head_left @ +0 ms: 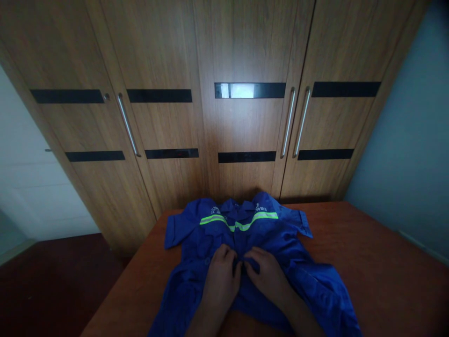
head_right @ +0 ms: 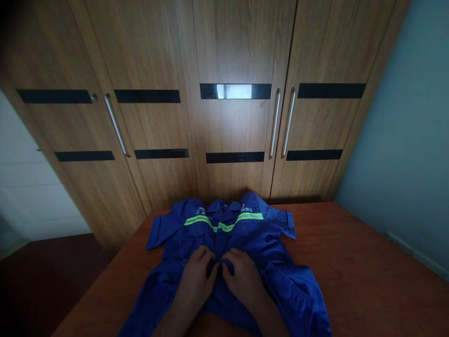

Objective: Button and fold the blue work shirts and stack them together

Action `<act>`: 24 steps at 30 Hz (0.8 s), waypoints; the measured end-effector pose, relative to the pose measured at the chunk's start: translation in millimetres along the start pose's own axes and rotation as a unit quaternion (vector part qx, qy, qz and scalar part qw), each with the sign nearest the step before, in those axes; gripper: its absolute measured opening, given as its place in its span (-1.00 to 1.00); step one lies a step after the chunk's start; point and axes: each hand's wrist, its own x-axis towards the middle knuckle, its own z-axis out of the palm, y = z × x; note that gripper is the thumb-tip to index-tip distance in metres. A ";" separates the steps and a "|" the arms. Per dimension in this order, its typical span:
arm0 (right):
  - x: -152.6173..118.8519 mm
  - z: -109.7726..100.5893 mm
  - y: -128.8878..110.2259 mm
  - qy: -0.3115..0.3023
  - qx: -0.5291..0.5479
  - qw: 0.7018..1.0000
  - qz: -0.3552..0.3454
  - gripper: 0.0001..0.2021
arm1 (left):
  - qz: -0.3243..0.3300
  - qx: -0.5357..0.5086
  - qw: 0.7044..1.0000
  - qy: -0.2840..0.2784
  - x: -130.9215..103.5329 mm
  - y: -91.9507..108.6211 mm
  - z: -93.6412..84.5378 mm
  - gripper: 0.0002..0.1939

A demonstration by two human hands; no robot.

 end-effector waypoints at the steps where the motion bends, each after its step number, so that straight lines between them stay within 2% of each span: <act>1: 0.6 0.2 0.8 0.001 0.007 1.000 0.001 -0.81 | 0.005 0.001 1.000 -0.002 -0.1 -0.7 -0.2 -0.85; 6: 3.5 -0.7 2.5 0.004 0.024 1.000 0.008 -0.78 | 0.015 0.014 1.000 -0.017 0.4 -0.9 -2.7 -0.80; 14: 2.7 -6.1 1.8 -0.006 0.036 0.999 -0.003 -0.82 | 0.028 -0.054 0.998 -0.022 2.1 -4.5 -8.2 -0.73; 24: -1.3 -1.6 1.6 -0.014 -0.044 0.998 -0.043 -0.78 | 0.042 0.014 0.998 -0.035 -0.1 -3.9 -1.9 -0.68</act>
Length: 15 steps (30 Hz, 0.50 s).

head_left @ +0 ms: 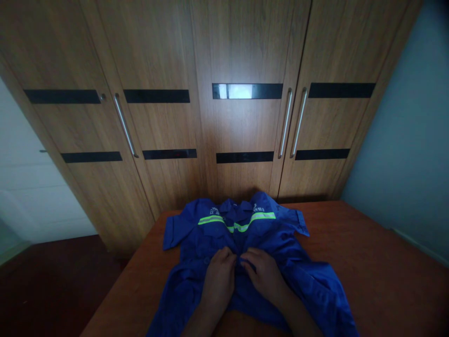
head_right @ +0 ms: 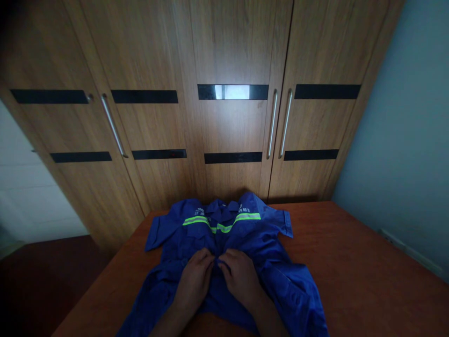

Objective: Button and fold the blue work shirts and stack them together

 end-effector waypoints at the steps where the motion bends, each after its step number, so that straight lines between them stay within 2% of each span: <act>1: -0.8 1.1 -0.4 0.001 -0.012 1.000 0.000 -0.78 | 0.001 0.005 1.000 -0.002 0.1 0.4 -0.1 -0.69; 7: -3.0 12.7 1.1 0.032 -0.077 0.996 0.032 -0.75 | -0.008 -0.001 1.000 0.000 1.1 1.3 0.5 -0.68; 15: 1.1 13.6 3.2 0.038 -0.047 0.997 0.053 -0.73 | -0.013 -0.020 1.000 -0.001 0.9 -0.8 4.4 -0.67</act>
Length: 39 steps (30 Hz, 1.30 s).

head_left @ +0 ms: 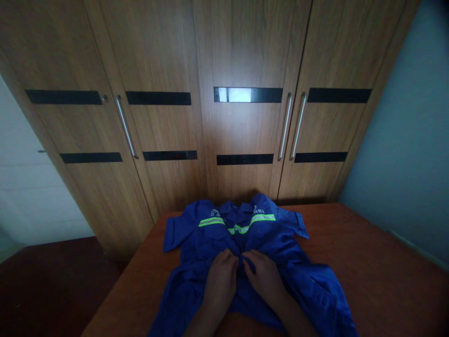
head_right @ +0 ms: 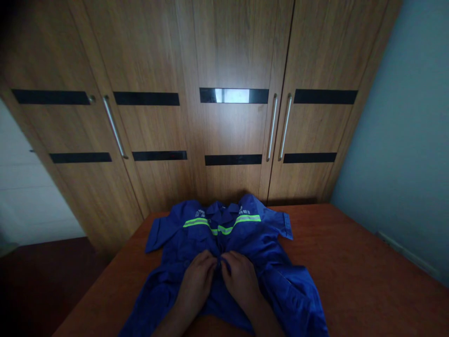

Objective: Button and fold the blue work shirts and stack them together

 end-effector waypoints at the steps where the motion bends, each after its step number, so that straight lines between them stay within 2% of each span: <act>1: 0.5 -0.4 -0.2 0.000 0.003 1.000 0.005 -0.73 | 0.000 -0.003 1.000 -0.001 -0.2 -0.1 -0.1 -0.67; 6: 1.7 2.6 2.6 0.023 0.023 0.999 0.014 -0.75 | -0.001 -0.030 1.000 0.007 -1.1 1.2 -3.5 -0.67; 12: 7.1 -8.9 8.5 0.102 0.103 0.988 0.054 -0.76 | -0.009 -0.100 0.994 0.040 0.8 8.0 -11.2 -0.71; 15: 9.2 -23.2 16.7 0.169 0.147 0.969 0.106 -0.76 | -0.030 -0.123 0.988 0.093 3.4 8.1 -17.3 -0.76; 19: 4.3 -43.5 35.9 0.283 0.197 0.925 0.160 -0.75 | -0.092 -0.140 0.966 0.199 3.2 -2.7 -34.3 -0.73; 22: -3.9 -56.4 49.5 0.371 0.218 0.888 0.161 -0.78 | -0.129 -0.101 0.950 0.265 -0.8 -13.3 -51.8 -0.74; 24: -8.3 -61.5 55.7 0.403 0.193 0.881 0.156 -0.79 | -0.147 -0.040 0.950 0.272 -3.3 -18.0 -60.5 -0.77; 26: -9.9 -62.2 59.0 0.356 0.121 0.913 0.160 -0.80 | -0.176 0.044 0.959 0.219 -3.6 -21.2 -63.8 -0.79; 28: -9.1 -58.7 59.9 0.234 0.016 0.957 0.170 -0.81 | -0.212 0.127 0.962 0.113 -1.7 -24.4 -61.5 -0.78; 29: -8.3 -56.0 59.5 0.173 -0.038 0.968 0.177 -0.82 | -0.229 0.159 0.959 0.057 -0.4 -26.3 -59.1 -0.77; 31: -6.5 -51.0 57.3 0.105 -0.125 0.969 0.185 -0.81 | -0.248 0.194 0.949 -0.024 1.7 -29.6 -54.3 -0.74; 32: -5.9 -49.5 55.2 0.100 -0.155 0.966 0.181 -0.82 | -0.246 0.203 0.947 -0.039 2.2 -30.3 -52.8 -0.73; 34: -4.9 -49.7 48.0 0.128 -0.192 0.960 0.160 -0.81 | -0.216 0.223 0.951 -0.018 2.1 -27.6 -52.8 -0.75; 36: -3.9 -53.2 35.4 0.185 -0.193 0.956 0.121 -0.77 | -0.151 0.236 0.959 0.050 0.9 -17.9 -55.5 -0.76; 38: -1.8 -56.9 17.2 0.223 -0.145 0.963 0.047 -0.74 | -0.077 0.222 0.964 0.127 -0.1 -2.0 -57.4 -0.75; 39: -0.2 -57.7 7.0 0.213 -0.106 0.971 0.000 -0.74 | -0.043 0.202 0.966 0.153 0.0 7.0 -56.9 -0.75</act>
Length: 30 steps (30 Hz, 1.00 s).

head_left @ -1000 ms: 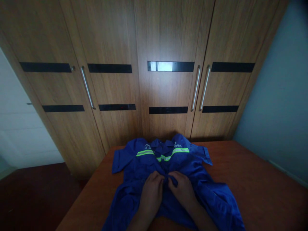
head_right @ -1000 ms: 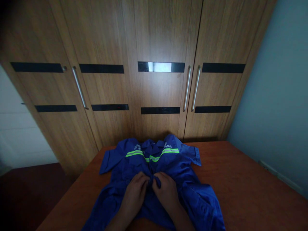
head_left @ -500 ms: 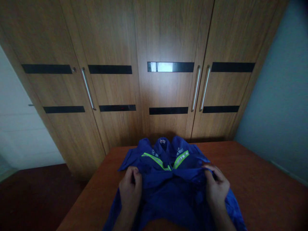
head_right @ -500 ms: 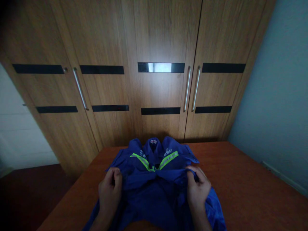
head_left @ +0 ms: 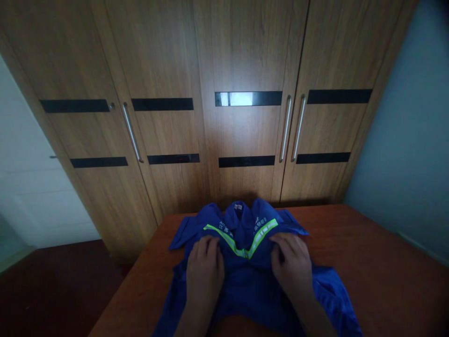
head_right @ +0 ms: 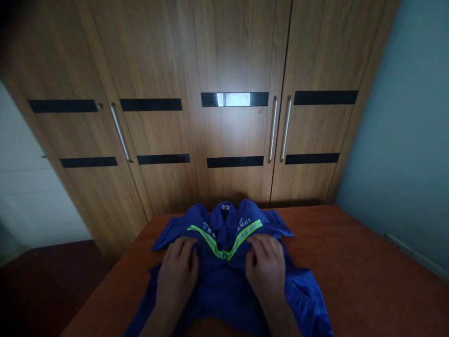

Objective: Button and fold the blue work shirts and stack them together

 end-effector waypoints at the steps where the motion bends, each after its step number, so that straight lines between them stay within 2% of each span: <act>1: 2.0 -0.9 -10.0 -0.025 0.050 0.998 -0.033 -0.72 | 0.022 -0.030 0.999 0.013 -0.2 8.8 -1.7 -0.75; 3: 4.7 1.5 -27.3 -0.106 0.120 0.985 -0.064 -0.69 | 0.056 -0.088 0.994 -0.018 -0.2 24.7 0.5 -0.76; 5: 4.4 8.9 -36.5 -0.174 0.130 0.975 -0.046 -0.68 | 0.061 -0.127 0.986 -0.084 0.2 34.5 10.1 -0.78; 8: -0.8 22.3 -34.1 -0.216 0.110 0.970 -0.025 -0.68 | 0.033 -0.152 0.978 -0.138 0.2 34.3 30.2 -0.80; 11: -6.6 31.2 -25.0 -0.215 0.094 0.972 -0.021 -0.68 | 0.026 -0.179 0.972 -0.150 -2.3 24.4 44.7 -0.83; 15: -8.3 35.1 -20.4 -0.204 0.040 0.978 0.009 -0.75 | 0.027 -0.214 0.963 -0.161 -6.6 16.3 51.4 -0.83; 24: -12.6 31.2 -14.3 -0.214 0.061 0.974 -0.027 -0.80 | 0.035 -0.236 0.958 -0.158 -7.9 18.9 50.9 -0.76; 30: -12.4 36.7 -8.8 -0.176 0.095 0.980 0.011 -0.81 | 0.046 -0.243 0.961 -0.123 -4.6 23.2 44.8 -0.78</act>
